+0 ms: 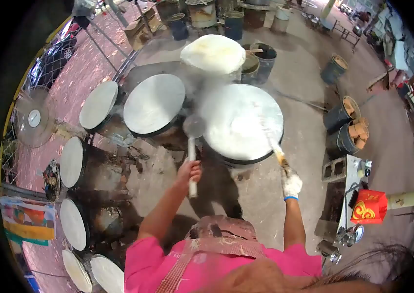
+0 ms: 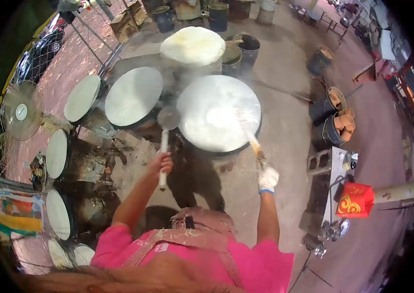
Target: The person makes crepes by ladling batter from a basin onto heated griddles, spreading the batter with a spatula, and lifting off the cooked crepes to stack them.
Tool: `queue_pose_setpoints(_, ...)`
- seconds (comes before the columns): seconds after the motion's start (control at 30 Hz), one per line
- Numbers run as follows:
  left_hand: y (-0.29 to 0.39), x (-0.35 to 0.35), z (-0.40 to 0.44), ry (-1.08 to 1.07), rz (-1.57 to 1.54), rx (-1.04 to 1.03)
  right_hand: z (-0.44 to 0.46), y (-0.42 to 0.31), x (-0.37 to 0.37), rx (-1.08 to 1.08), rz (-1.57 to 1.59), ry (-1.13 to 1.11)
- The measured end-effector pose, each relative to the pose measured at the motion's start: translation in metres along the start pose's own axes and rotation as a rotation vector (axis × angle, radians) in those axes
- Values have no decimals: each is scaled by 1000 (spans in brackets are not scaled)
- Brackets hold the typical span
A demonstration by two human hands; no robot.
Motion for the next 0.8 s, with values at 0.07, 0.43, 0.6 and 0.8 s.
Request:
queue_pose_setpoints(0.07,-13,-37,10,61,184,-152,-15,-6,-2,-135,-141,-113)
queue_pose_setpoints(0.43,-26,3,-61,-34,266,-62,-108,-97,37,192,237,221)
queue_pose_setpoints(0.6,-9,62,-63,-184,-548,527,-115,-158,42,114,300,63)
queue_pose_setpoints(0.8,37,113,-107,-528,-679,464,-110,-248,43,21,606,-188)
Point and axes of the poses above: each hand's wrist, its own z-axis towards the middle knuckle, its own x-axis out of the back of the hand, y = z × x, the point moved 2 cm from there along z, towards the middle knuckle, and after that the axes turned 9 degrees about -z, right-handed, at the moved point
